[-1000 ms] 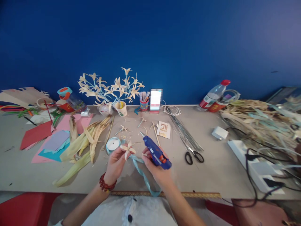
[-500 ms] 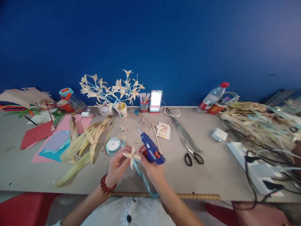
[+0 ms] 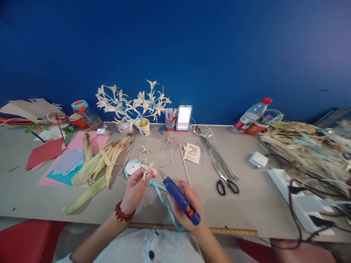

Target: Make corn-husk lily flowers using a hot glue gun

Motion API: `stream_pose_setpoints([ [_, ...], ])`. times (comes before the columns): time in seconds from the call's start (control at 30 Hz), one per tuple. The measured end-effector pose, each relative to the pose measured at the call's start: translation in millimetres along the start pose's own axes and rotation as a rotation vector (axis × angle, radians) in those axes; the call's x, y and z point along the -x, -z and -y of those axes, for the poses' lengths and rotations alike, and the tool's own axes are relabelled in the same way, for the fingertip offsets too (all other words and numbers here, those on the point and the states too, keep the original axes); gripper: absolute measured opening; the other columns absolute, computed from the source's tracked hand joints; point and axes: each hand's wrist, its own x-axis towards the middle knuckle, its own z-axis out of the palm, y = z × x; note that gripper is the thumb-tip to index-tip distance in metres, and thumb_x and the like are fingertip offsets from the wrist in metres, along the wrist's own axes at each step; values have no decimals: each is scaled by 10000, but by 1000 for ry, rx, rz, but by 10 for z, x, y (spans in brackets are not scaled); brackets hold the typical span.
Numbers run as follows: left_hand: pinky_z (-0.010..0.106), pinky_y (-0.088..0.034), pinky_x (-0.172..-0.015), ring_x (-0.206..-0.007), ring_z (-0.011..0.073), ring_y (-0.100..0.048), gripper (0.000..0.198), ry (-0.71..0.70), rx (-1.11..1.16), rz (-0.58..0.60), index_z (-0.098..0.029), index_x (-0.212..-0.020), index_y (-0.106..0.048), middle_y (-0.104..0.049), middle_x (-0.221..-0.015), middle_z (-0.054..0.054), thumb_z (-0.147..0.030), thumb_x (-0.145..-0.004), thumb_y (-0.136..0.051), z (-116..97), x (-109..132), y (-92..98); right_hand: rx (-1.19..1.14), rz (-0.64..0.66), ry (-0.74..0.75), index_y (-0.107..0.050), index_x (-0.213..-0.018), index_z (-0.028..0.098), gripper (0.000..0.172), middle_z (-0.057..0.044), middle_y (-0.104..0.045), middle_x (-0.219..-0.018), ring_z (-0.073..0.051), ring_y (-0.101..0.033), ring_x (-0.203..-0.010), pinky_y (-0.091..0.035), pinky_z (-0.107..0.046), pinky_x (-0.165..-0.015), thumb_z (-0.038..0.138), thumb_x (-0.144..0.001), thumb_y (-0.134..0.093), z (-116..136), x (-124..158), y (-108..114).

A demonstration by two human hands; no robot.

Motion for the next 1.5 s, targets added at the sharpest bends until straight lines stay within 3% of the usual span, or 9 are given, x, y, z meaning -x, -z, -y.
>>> stream_pose_setpoints([
  [0.17, 234, -457, -747, -753, 126, -596, 133, 22, 51, -37, -178, -760, -677, -659, -741, 3, -288, -747, -750, -19, -9, -35, 63, 94, 208, -566, -937, 232, 161, -69, -643, -863, -229, -642, -769, -524, -330, -673, 200, -783, -598, 58, -25, -9],
  [0.63, 239, -456, -735, -748, 136, -581, 157, -29, -77, -32, -169, -777, -669, -643, -762, 17, -316, -768, -724, -9, 15, -6, 67, 127, 112, -478, -816, 227, 87, -40, -533, -763, -192, -546, -680, -464, -303, -612, 226, -800, -563, 2, -24, -47],
  [0.83, 257, -466, -782, -879, 178, -577, 122, -197, -239, -105, -175, -809, -701, -627, -917, 55, -272, -746, -738, -52, 7, -8, 55, 104, 80, -489, -800, 228, 99, -20, -526, -742, -175, -531, -653, -443, -286, -597, 164, -804, -564, -57, 11, -29],
  [0.93, 261, -463, -793, -889, 186, -570, 106, -223, -245, -128, -172, -757, -679, -605, -878, 50, -264, -750, -732, -50, -5, -9, 74, 116, 54, -503, -818, 226, 86, -27, -541, -764, -178, -542, -667, -442, -293, -610, 162, -811, -560, -114, 53, -9],
  [1.23, 246, -462, -781, -831, 141, -566, 174, -160, -114, -247, -181, -831, -645, -591, -895, 23, -283, -736, -750, 54, -35, -37, 159, 146, 162, -480, -896, 228, 127, -46, -552, -805, -194, -561, -707, -454, -301, -626, 207, -798, -559, -9, -11, -89],
  [1.5, 230, -446, -756, -828, 136, -546, 144, -218, -126, -220, -173, -792, -630, -567, -874, 22, -285, -772, -718, 40, -25, -48, 233, 133, 209, -449, -870, 233, 124, -20, -538, -765, -169, -544, -650, -433, -267, -580, 194, -809, -549, 86, -122, -152],
])
